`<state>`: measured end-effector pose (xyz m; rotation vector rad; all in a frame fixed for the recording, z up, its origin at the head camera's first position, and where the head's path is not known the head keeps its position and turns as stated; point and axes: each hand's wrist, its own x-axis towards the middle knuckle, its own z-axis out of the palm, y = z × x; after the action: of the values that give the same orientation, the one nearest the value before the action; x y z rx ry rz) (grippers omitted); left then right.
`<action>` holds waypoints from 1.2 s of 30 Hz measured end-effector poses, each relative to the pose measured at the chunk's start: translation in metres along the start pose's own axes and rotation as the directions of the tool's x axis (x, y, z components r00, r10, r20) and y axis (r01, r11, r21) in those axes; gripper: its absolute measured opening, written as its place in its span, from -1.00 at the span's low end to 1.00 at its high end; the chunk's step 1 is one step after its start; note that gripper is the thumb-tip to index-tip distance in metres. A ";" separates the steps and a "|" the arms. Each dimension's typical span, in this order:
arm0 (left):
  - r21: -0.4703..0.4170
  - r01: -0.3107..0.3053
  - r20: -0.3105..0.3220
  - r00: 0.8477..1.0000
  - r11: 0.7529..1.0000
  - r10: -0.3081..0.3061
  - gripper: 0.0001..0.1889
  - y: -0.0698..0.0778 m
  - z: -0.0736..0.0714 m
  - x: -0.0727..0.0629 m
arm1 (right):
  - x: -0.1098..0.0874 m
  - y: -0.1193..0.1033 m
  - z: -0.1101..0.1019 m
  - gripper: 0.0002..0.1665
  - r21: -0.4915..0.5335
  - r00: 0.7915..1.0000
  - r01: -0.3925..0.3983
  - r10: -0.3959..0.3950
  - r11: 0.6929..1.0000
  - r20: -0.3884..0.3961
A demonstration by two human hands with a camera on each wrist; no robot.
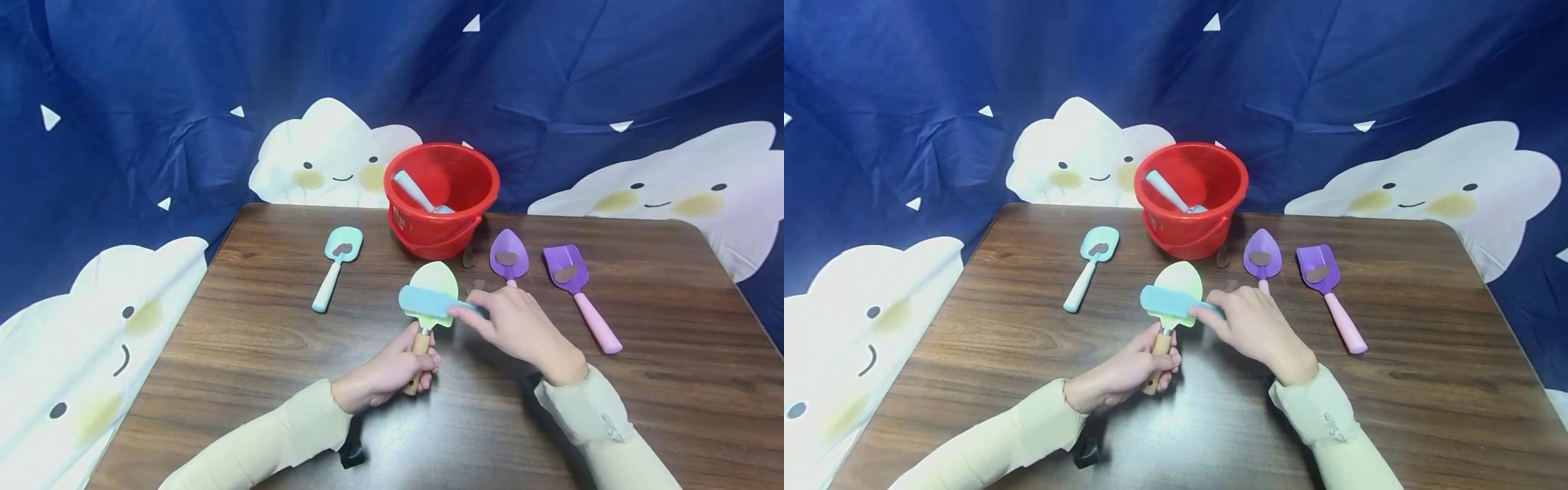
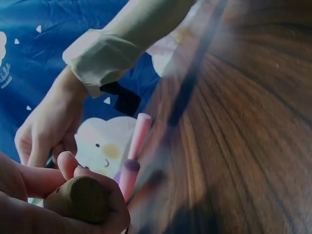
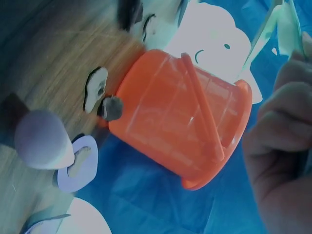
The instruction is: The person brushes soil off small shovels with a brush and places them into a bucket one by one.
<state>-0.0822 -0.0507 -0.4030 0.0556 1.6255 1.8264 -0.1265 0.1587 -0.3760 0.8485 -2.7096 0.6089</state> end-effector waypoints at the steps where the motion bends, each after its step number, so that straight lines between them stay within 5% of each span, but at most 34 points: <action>1: 0.007 -0.003 0.001 1.000 1.000 0.003 -0.77 0.000 0.000 0.000 | 0.001 0.000 0.000 -0.58 -0.015 1.000 -0.006 0.005 1.000 -0.022; 7: 0.066 -0.012 -0.003 1.000 0.998 0.012 -0.76 0.000 -0.001 -0.001 | 0.004 0.006 -0.003 -0.61 -0.042 0.994 -0.059 0.055 0.997 -0.091; 15: 0.130 -0.008 0.004 1.000 0.991 0.007 -0.78 0.000 0.001 -0.005 | 0.002 0.025 -0.009 -0.53 -0.059 0.967 -0.231 0.223 0.971 -0.123; 23: 0.101 -0.066 0.010 0.998 0.993 0.065 -0.75 0.003 0.001 -0.004 | -0.004 0.029 -0.010 -0.56 0.077 0.954 -0.267 0.275 0.961 -0.116; 30: 0.033 -0.079 0.030 0.996 0.996 0.078 -0.79 0.005 -0.001 0.001 | -0.006 0.026 -0.008 -0.66 0.135 0.992 -0.099 0.108 0.986 -0.068; 36: -0.022 -0.069 0.039 0.997 0.997 0.070 -0.80 0.008 -0.004 0.002 | -0.008 0.024 -0.006 -0.61 0.186 0.999 -0.031 0.034 0.982 -0.012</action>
<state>-0.0891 -0.0529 -0.3975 0.1408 1.5951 1.8823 -0.1333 0.1838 -0.3809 0.8398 -2.6891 0.8836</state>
